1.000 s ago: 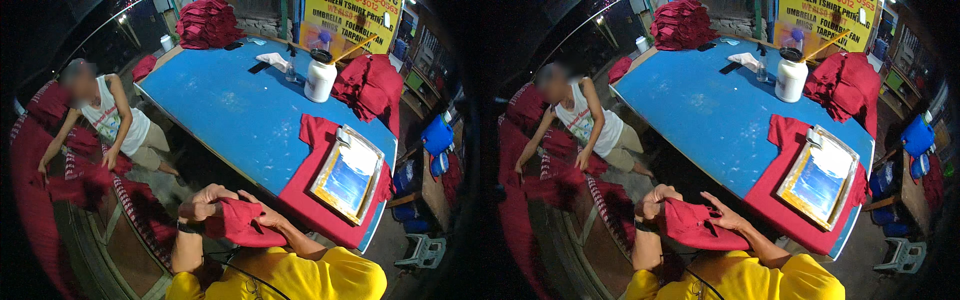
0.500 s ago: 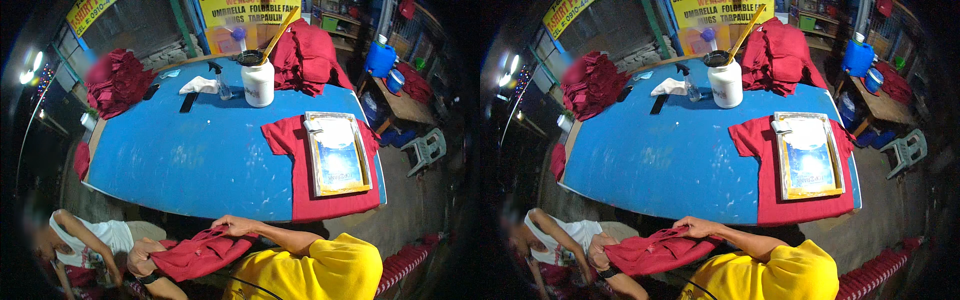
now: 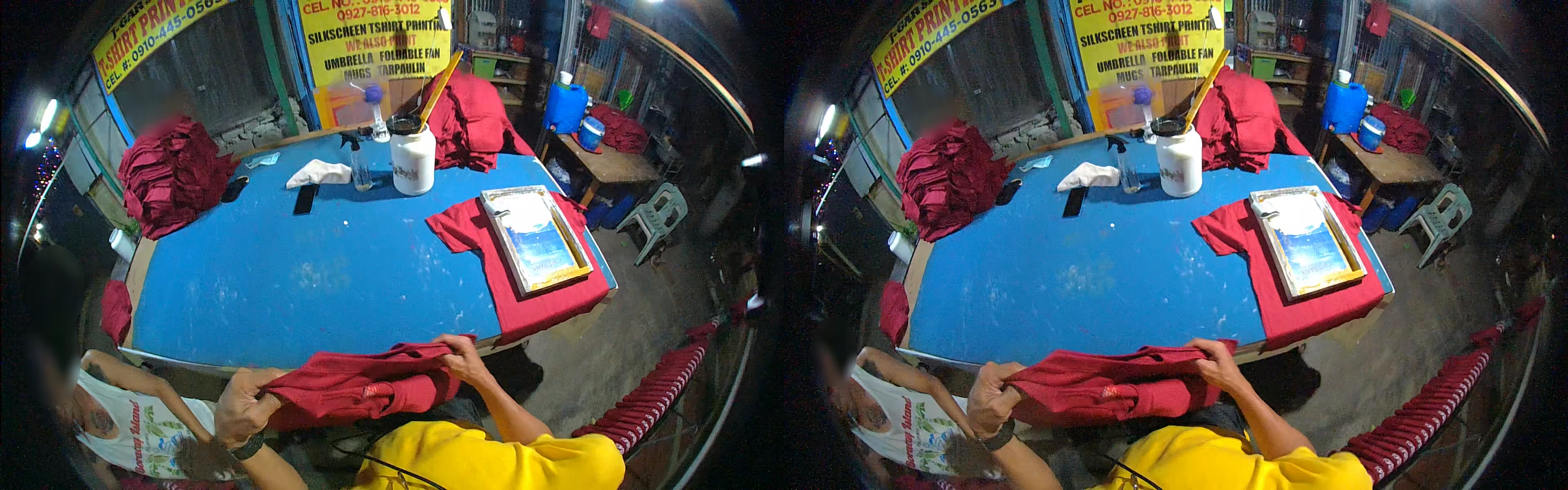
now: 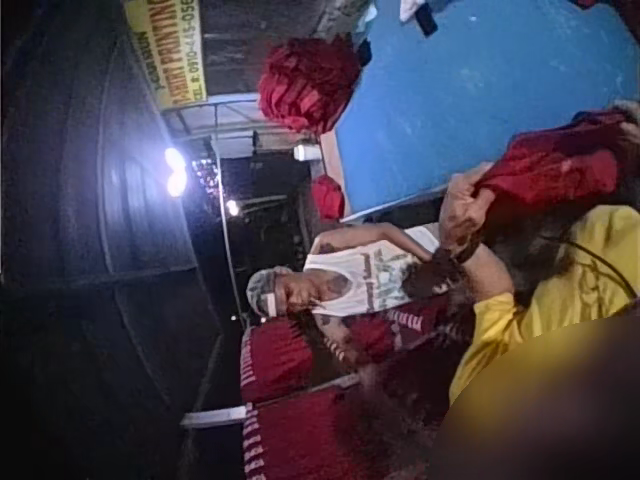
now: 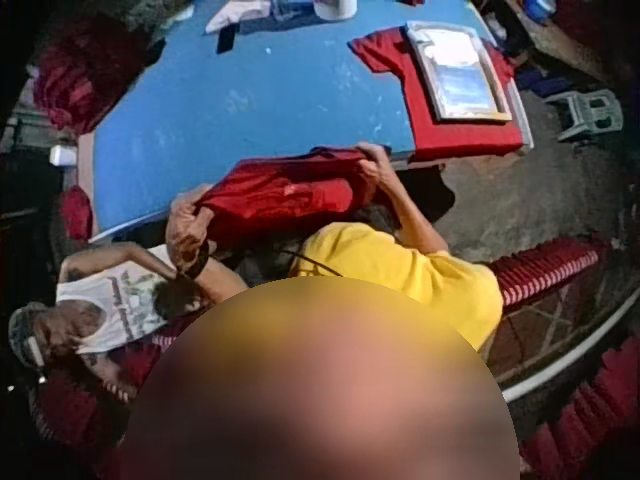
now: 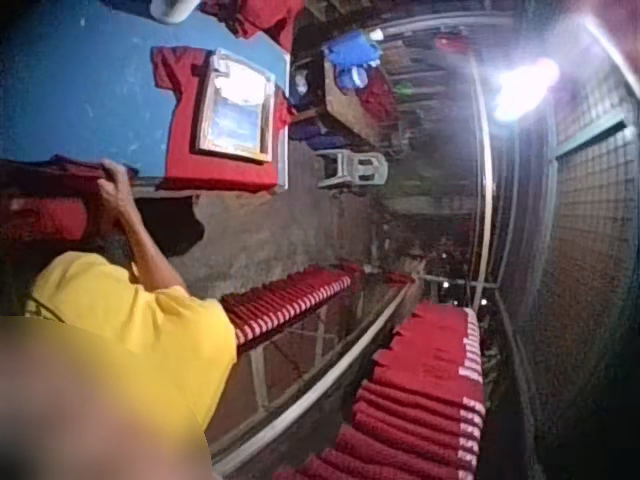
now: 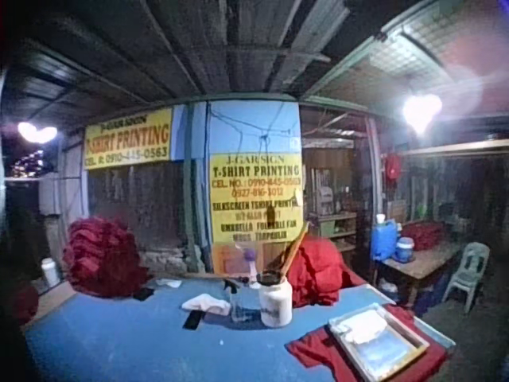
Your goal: The person lays red t-shirts on a blue table, aligns a screen printing frame, and uses a squeegee to pull white ink across the screen to print a logo. Printed shirts are folded and placed on a drying rack while new shirts are prepared for the next cycle.
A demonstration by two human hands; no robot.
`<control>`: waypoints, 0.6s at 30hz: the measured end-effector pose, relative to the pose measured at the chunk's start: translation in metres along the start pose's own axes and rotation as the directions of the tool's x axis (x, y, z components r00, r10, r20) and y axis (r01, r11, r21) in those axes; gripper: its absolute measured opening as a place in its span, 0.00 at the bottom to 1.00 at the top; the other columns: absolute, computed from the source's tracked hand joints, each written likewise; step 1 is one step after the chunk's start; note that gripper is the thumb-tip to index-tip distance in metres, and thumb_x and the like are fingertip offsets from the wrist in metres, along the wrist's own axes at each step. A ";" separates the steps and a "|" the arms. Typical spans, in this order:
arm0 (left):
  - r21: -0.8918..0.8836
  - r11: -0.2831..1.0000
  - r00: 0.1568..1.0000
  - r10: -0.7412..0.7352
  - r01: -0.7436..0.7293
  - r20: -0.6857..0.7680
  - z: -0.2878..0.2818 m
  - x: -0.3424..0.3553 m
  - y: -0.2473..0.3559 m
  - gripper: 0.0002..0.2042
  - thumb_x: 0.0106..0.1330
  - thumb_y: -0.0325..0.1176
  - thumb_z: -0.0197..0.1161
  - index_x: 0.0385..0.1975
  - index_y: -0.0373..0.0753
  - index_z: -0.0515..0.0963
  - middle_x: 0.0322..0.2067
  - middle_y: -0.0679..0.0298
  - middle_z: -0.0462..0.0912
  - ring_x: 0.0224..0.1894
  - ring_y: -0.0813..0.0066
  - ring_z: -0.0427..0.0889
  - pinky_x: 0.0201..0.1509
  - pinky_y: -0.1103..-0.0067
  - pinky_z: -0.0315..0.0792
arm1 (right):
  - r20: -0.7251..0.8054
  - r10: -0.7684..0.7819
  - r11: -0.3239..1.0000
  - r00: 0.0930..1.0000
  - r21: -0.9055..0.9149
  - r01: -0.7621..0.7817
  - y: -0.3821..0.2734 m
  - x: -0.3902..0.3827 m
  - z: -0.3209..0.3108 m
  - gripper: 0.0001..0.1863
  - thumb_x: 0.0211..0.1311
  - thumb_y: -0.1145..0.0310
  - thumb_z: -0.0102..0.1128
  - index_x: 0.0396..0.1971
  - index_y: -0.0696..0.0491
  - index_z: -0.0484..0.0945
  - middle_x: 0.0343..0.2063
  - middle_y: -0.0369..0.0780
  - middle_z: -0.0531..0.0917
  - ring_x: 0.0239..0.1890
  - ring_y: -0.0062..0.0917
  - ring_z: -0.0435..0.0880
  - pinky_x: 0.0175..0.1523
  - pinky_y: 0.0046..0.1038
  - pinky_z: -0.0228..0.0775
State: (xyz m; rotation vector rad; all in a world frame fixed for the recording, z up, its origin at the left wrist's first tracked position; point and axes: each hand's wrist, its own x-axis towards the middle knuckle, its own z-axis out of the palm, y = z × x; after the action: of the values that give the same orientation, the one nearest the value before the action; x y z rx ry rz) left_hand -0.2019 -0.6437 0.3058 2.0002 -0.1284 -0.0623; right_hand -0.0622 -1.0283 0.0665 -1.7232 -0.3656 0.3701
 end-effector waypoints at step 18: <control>-0.287 0.956 0.998 0.045 -0.057 -0.047 -0.036 -0.019 -0.056 0.11 0.73 0.26 0.65 0.51 0.30 0.87 0.39 0.63 0.93 0.40 0.82 0.85 0.48 0.80 0.78 | -0.534 -0.284 0.940 0.796 0.010 0.342 -0.096 -0.062 0.012 0.05 0.63 0.81 0.64 0.38 0.58 0.85 0.30 0.29 0.82 0.34 0.12 0.78 0.41 0.19 0.70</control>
State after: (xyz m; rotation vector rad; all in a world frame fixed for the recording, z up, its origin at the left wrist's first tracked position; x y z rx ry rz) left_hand -0.2138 -0.5856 0.2697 1.7046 -0.1367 -0.0070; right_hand -0.1269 -1.0278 0.1614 -1.5480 -0.2150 -0.3270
